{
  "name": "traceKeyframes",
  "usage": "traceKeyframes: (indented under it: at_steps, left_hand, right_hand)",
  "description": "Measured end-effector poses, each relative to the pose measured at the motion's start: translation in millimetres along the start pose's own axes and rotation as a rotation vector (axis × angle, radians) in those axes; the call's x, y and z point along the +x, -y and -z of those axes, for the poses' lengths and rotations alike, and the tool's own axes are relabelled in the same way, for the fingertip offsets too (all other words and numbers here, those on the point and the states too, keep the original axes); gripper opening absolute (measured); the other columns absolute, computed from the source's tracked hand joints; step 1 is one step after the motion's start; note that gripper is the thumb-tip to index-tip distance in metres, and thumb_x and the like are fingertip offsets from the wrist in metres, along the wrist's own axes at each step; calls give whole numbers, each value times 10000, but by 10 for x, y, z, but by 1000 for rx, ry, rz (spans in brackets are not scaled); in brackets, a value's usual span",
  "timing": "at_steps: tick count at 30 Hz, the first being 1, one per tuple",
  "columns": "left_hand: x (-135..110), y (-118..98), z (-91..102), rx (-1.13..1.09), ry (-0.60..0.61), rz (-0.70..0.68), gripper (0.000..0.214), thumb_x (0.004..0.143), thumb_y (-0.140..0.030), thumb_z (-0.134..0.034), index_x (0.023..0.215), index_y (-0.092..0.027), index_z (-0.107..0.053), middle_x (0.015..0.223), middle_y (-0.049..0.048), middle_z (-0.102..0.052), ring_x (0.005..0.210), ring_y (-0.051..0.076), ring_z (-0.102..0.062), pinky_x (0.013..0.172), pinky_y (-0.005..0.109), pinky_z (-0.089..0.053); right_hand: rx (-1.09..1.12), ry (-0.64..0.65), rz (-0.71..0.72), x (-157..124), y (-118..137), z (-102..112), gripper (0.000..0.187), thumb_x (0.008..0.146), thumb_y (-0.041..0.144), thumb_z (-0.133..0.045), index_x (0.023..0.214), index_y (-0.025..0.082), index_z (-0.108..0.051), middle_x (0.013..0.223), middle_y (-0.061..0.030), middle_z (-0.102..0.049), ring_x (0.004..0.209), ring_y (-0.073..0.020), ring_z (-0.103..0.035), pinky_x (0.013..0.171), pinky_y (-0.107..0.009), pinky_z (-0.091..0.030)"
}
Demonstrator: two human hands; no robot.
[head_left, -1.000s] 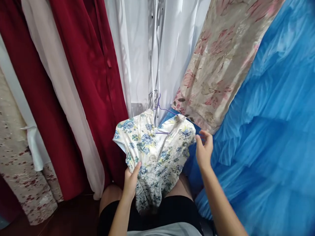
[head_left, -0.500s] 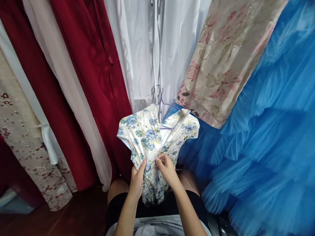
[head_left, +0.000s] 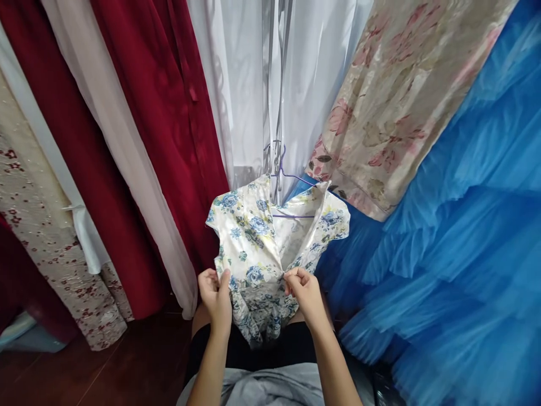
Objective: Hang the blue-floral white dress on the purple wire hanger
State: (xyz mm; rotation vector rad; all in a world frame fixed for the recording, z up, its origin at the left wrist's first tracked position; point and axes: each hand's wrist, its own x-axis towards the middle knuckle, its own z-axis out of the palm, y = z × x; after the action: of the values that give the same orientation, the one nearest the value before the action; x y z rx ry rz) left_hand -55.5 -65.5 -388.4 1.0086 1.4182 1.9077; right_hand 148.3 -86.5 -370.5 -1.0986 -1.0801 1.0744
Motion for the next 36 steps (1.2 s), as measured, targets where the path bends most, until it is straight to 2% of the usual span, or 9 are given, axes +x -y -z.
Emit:
traceKeyframes:
  at_steps: [3,7,11,17,21,24,29,33,36]
  left_hand:
    - [-192,-41,-112,195,51,-232,283,804,-409,-697,1029,-322,-549,1088,51,-618,1095,294,-599,966,395,-467]
    - [-516,-68,-381,197,607,-233,113,842,-296,-650,944,-288,-603,948,47,-654,948,260,-634,868,352,-479]
    - [-667,-30,-543,191,672,-209,58,896,-256,-582,841,-256,-563,826,31,-634,812,217,-614,766,298,-451]
    - [-586,-277,-530,609,887,-448,105,891,-157,-537,812,-220,-563,855,37,-643,760,194,-623,695,278,-431]
    - [-540,-482,-587,1006,1052,-557,161,817,-75,-550,882,-199,-629,922,86,-689,812,257,-680,706,325,-456]
    - [-528,-477,-625,1093,1158,-577,180,789,-55,-556,877,-176,-656,934,120,-706,832,287,-694,721,357,-476]
    - [-128,-655,-735,695,1055,-521,99,894,-227,-595,934,-213,-684,880,58,-717,812,220,-673,730,319,-500]
    - [483,-1284,-1064,397,702,-683,369,1003,-277,-437,1347,-232,-562,882,38,-704,750,182,-635,753,327,-503]
    - [764,-1709,-1366,415,700,-889,267,962,-252,-519,1162,-217,-692,932,39,-722,786,184,-638,774,321,-491]
  right_hand:
    - [-6,56,-47,-28,79,4,156,778,332,-654,663,238,-609,450,20,-574,419,-165,-437,496,-304,-308]
    - [4,170,-90,-102,143,-25,198,784,333,-665,628,227,-603,424,25,-560,393,-144,-410,477,-292,-278]
    - [47,209,-158,-62,253,68,231,778,330,-677,592,211,-609,411,26,-533,379,-114,-354,459,-284,-227]
    - [49,131,64,686,960,179,348,701,318,-736,440,201,-537,393,25,-450,414,-96,-352,436,-271,-223]
    - [28,60,186,1260,1546,-41,331,681,232,-697,413,188,-508,428,16,-480,415,-79,-363,420,-253,-244]
    - [32,27,228,1411,1752,-188,307,693,199,-661,424,182,-513,418,19,-481,408,-73,-358,418,-245,-265]
    - [-5,79,315,1275,1727,-133,272,726,242,-655,486,175,-547,434,27,-499,414,-80,-390,430,-233,-294]
    - [-51,108,310,1193,1713,-25,251,726,266,-664,520,175,-554,444,26,-507,419,-86,-401,437,-234,-292]
    - [-21,153,335,1221,1706,-19,262,724,292,-662,535,195,-506,448,56,-438,421,-81,-356,441,-238,-280]
